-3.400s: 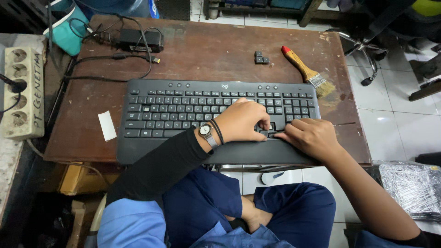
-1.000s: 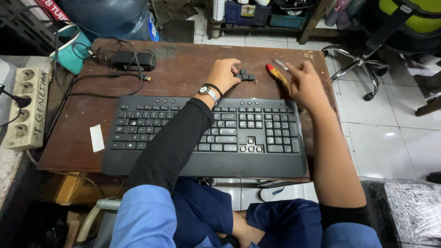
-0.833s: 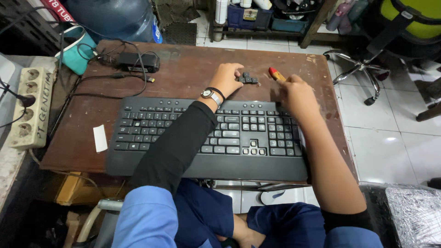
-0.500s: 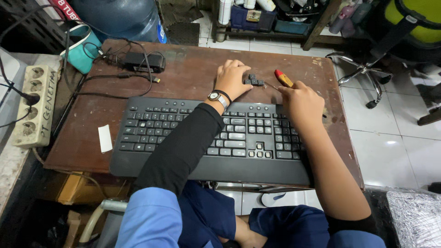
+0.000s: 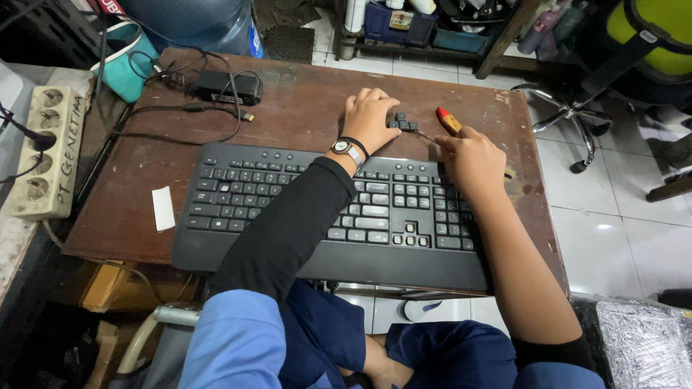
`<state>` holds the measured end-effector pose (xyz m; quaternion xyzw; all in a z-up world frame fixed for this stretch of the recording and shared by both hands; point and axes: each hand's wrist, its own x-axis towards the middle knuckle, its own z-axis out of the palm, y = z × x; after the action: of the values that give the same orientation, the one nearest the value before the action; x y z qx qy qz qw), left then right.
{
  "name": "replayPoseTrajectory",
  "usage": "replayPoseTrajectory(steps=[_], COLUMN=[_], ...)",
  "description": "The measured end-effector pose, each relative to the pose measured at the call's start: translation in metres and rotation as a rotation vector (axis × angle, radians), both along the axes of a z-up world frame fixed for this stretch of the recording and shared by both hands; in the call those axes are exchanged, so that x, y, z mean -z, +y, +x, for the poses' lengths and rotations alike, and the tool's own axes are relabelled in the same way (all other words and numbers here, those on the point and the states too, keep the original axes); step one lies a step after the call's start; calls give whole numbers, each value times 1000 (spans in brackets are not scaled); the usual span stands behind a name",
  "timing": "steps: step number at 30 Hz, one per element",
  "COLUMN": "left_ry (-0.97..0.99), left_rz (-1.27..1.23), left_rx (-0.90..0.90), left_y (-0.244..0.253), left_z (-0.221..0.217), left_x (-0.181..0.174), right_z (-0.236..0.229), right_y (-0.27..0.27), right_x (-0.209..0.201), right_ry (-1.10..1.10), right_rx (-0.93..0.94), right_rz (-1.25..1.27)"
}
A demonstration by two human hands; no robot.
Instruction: The person removes individual keycaps from a keyboard, cleans them with a brush, and places them back onto the keyboard. They also use the brush to sweep debris from the keyboard surface.
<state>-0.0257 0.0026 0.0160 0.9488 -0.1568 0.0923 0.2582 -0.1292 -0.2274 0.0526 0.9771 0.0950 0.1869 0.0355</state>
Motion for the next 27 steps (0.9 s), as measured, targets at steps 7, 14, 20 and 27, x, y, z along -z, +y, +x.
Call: replayPoseTrajectory(steps=[7,14,20,27], left_ry=[-2,-2,-9,-34], left_rz=[10,-11,-12,-41], left_rx=[-8,-8,-7,-9], left_y=[-1,0,-1,3], left_z=[0,-2,1,-1], left_x=[0,-1,3,-1], right_z=[2,1,7,5], right_y=[-3,-3,1,2], right_x=[0,-2,5,2], right_ry=[51,-49,-74,-89], right_rx=[-13,99,96,92], right_rz=[27,-40,3,-13])
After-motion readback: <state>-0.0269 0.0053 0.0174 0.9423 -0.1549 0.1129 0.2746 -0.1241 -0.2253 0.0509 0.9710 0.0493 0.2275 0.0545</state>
